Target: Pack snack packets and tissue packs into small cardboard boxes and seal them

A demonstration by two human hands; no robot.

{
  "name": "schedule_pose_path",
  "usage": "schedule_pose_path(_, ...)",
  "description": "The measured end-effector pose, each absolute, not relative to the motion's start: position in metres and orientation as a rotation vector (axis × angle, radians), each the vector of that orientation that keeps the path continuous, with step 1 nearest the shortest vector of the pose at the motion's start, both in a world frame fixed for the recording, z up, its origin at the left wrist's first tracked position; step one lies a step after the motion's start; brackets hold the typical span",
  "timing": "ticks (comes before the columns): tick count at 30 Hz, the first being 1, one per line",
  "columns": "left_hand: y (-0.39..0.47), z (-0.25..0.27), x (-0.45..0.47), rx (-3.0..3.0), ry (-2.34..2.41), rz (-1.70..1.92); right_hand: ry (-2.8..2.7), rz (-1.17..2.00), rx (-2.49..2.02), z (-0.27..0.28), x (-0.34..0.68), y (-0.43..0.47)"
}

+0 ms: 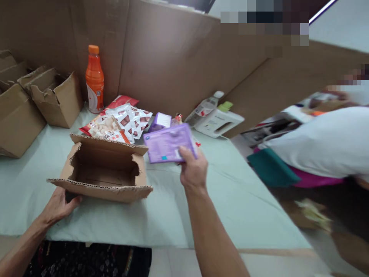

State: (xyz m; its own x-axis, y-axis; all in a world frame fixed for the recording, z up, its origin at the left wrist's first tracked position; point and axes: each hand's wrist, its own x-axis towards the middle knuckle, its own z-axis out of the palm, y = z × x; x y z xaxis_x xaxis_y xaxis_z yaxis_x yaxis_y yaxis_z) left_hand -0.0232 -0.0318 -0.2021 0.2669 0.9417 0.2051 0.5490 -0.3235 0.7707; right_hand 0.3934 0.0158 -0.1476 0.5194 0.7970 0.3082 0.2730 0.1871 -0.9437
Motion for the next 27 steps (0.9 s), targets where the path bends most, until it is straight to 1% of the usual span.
schedule_pose_path(2,-0.032,-0.205,-0.024,1.947,1.326,0.947,-0.943,0.464,-1.259,-0.115,0.387,-0.011)
schedule_pose_path(6,-0.035,-0.205,-0.026,1.825,1.297,1.162,-1.146,0.376,-1.149,-0.058,0.352,-0.043)
schedule_pose_path(9,-0.039,-0.180,-0.027,1.855,1.166,1.452,-1.278,0.426,-1.097,-0.047,0.326,-0.049)
schedule_pose_path(12,-0.040,-0.133,-0.022,2.067,0.997,1.643,-1.474,0.454,-1.116,-0.050,0.310,-0.045)
schedule_pose_path(14,-0.036,-0.101,-0.017,2.301,0.912,1.550,-1.671,0.385,-1.210,-0.049,0.302,-0.041)
schedule_pose_path(16,-0.029,-0.079,-0.011,2.535,0.878,1.310,-1.874,0.251,-1.297,-0.042,0.297,-0.037)
schedule_pose_path(18,-0.022,-0.070,-0.006,2.688,0.920,1.113,-2.072,0.139,-1.358,-0.032,0.291,-0.031)
schedule_pose_path(19,-0.019,-0.070,-0.004,2.737,0.958,1.080,-2.168,0.110,-1.393,-0.026,0.288,-0.029)
schedule_pose_path(24,-0.020,-0.082,-0.001,2.840,1.086,1.274,-2.615,0.132,-1.600,0.000,0.260,-0.015)
schedule_pose_path(27,-0.025,-0.088,0.000,2.819,1.098,1.358,-2.811,0.194,-1.682,0.005,0.234,-0.005)
